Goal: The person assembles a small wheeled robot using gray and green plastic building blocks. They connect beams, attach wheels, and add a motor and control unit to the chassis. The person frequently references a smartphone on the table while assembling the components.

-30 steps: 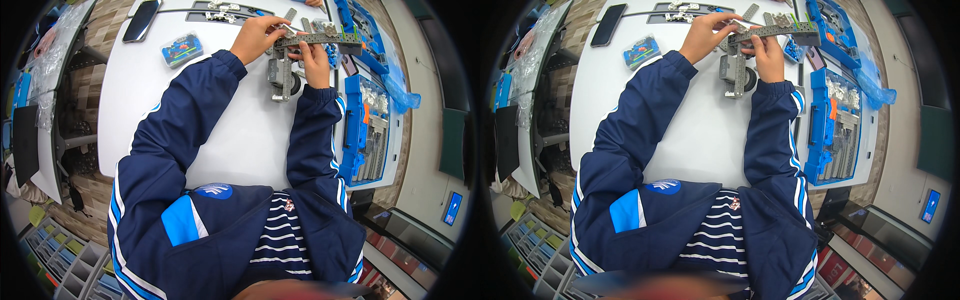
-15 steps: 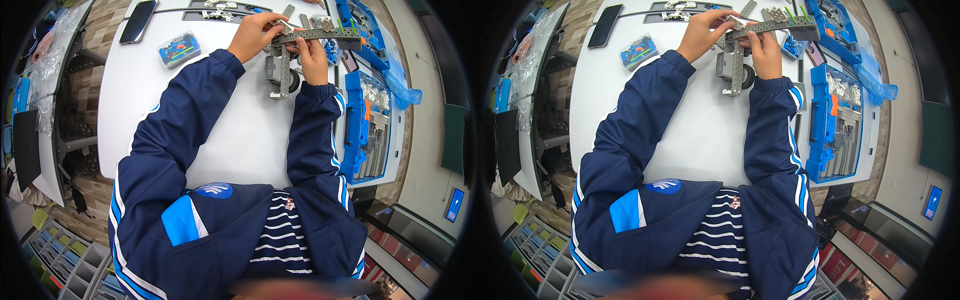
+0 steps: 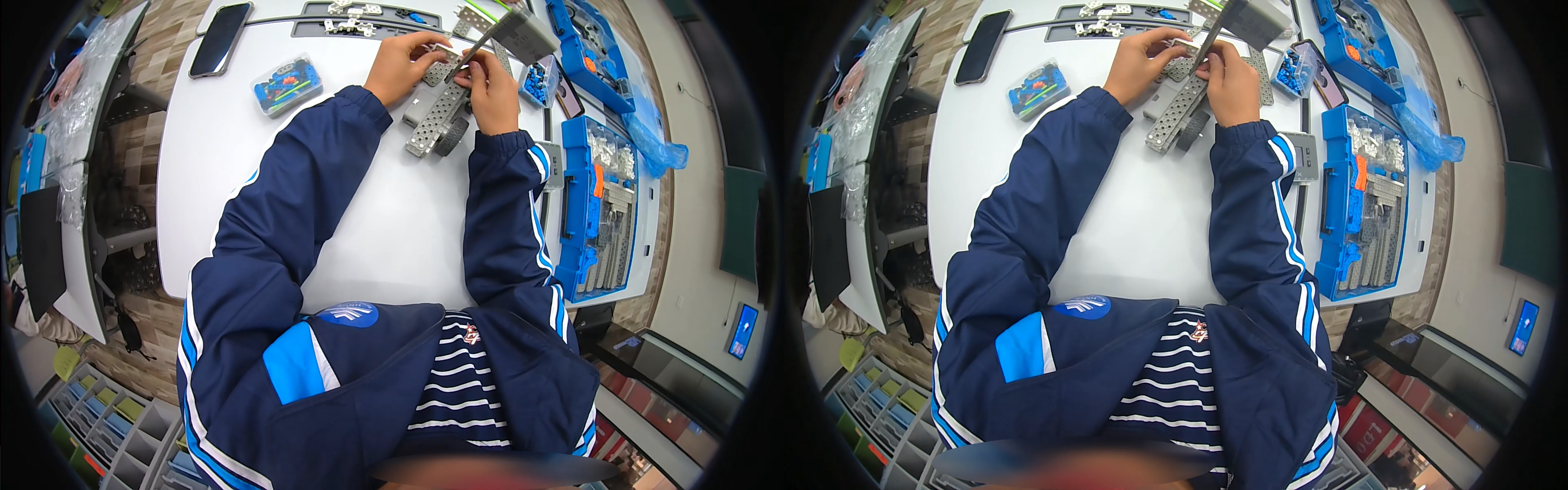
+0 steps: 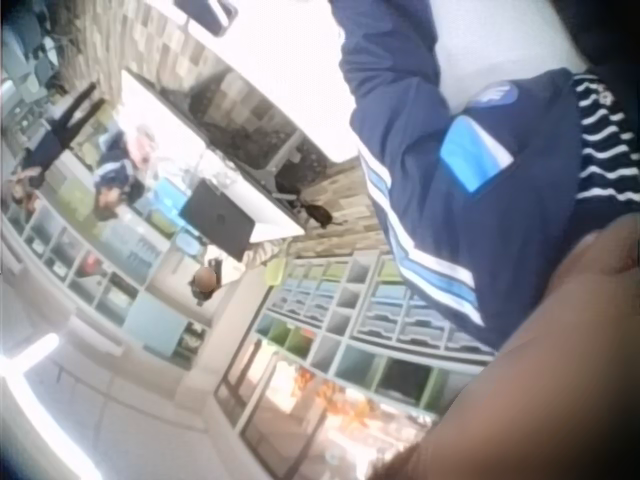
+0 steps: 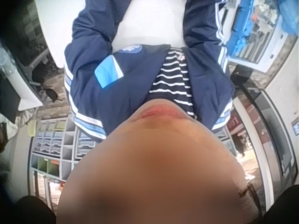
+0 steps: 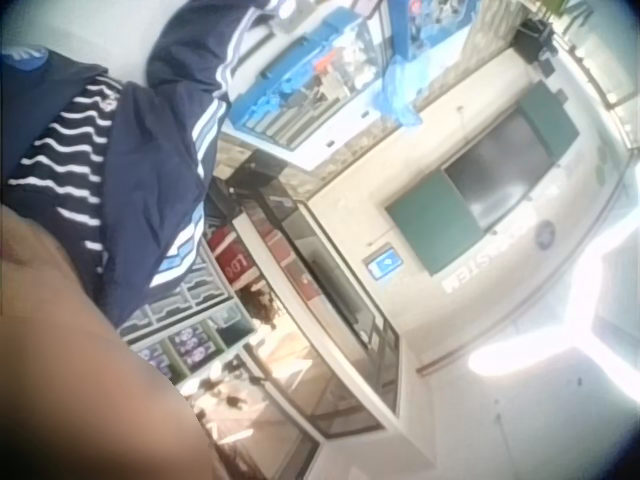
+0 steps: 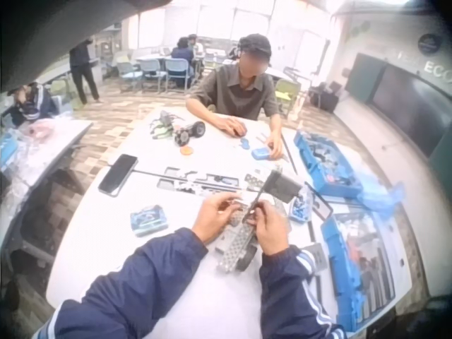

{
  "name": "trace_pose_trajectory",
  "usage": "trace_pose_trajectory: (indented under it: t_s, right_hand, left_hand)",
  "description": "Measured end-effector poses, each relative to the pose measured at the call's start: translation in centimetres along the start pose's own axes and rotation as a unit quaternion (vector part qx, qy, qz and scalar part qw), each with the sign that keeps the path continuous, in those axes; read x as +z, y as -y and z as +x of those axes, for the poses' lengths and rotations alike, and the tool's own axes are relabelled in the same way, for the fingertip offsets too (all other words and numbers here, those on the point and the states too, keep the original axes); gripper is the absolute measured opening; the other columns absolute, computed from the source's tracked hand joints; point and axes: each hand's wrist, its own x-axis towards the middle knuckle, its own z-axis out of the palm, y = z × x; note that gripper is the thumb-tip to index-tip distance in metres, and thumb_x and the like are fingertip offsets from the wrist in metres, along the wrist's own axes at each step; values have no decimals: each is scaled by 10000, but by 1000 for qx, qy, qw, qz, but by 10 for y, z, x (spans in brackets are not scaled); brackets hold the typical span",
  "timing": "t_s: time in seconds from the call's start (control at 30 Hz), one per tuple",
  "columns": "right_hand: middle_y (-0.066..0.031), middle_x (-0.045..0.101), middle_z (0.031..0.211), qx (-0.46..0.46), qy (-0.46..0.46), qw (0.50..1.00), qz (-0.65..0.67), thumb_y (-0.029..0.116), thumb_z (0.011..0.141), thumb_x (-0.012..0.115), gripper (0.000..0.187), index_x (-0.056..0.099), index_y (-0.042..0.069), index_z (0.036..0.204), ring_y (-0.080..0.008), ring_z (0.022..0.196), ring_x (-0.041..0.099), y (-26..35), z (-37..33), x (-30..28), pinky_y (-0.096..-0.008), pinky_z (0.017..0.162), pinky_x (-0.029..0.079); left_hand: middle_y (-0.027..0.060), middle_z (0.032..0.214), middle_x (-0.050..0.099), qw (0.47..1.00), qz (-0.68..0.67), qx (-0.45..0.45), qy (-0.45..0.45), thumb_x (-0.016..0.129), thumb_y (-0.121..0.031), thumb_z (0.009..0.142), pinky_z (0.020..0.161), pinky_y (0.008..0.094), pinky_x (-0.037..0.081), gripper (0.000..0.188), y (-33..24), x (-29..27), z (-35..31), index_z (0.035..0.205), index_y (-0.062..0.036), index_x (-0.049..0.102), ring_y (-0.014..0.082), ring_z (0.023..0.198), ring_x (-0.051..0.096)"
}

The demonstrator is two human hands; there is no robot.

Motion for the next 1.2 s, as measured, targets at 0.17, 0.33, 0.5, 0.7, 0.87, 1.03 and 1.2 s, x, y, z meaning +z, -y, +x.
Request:
trace_pose_trajectory:
  t_s: [0.17, 0.33, 0.5, 0.7, 0.87, 1.03, 1.2]
  right_hand:
    - [-152, 722, 975, -55, -27, 996, -72, 68, 933, 674, 295, 604, -51, 1193, -200, 860, 729, 2, -5, 5, -322, 763, 620]
    - [-142, 721, 1008, -31, -45, 995, -78, 78, 881, 756, 338, 619, -29, 1172, -187, 887, 721, 3, -3, 6, -324, 765, 618]
    - [-139, 711, 1057, -20, -28, 999, -8, 60, 901, 734, 318, 622, -15, 1190, -184, 976, 705, 3, -8, 2, -317, 808, 599]
    - [-105, 680, 1157, -4, -34, 999, 38, 30, 914, 729, 331, 621, -7, 1224, -161, 1025, 673, 2, -15, 0, -288, 829, 576]
    - [-99, 659, 1203, 7, -33, 996, 77, 13, 924, 713, 341, 601, -9, 1245, -154, 1078, 648, 0, -17, -4, -293, 842, 580]
    - [-122, 635, 1245, 8, -6, 997, 77, -11, 941, 686, 385, 547, -23, 1300, -159, 1105, 641, 1, -17, -8, -275, 903, 570]
    - [-136, 617, 1278, 7, -3, 995, 97, -36, 946, 668, 406, 525, -30, 1326, -163, 1116, 635, 1, -18, -9, -267, 938, 559]
  left_hand:
    - [70, 964, 747, 999, -39, 6, 3, 719, -53, 918, 777, 252, 564, 191, 12, 3, 3, 1108, -32, 723, 110, 858, 703]
    - [73, 1135, 696, 990, -132, -26, 31, 649, -48, 973, 950, 286, 562, 242, 12, 9, 2, 1212, -13, 652, 161, 1033, 699]
    - [69, 1146, 683, 992, -124, 10, 27, 623, -42, 987, 933, 314, 582, 228, 3, 10, -2, 1212, -4, 620, 173, 1040, 703]
    - [46, 1098, 671, 995, -16, 100, 6, 665, -83, 961, 923, 334, 590, 203, -7, 3, -2, 1163, -65, 664, 163, 1001, 688]
    - [35, 1040, 653, 993, 11, 115, 5, 695, -109, 948, 906, 345, 601, 207, -10, 4, 1, 1153, -91, 679, 159, 959, 675]
    - [28, 1023, 645, 993, 13, 116, 20, 707, -113, 940, 892, 338, 607, 203, -10, 1, 2, 1141, -92, 692, 146, 938, 667]
    - [39, 996, 640, 993, 11, 115, 16, 710, -100, 934, 871, 318, 609, 194, -11, 3, 2, 1124, -67, 696, 146, 916, 665]
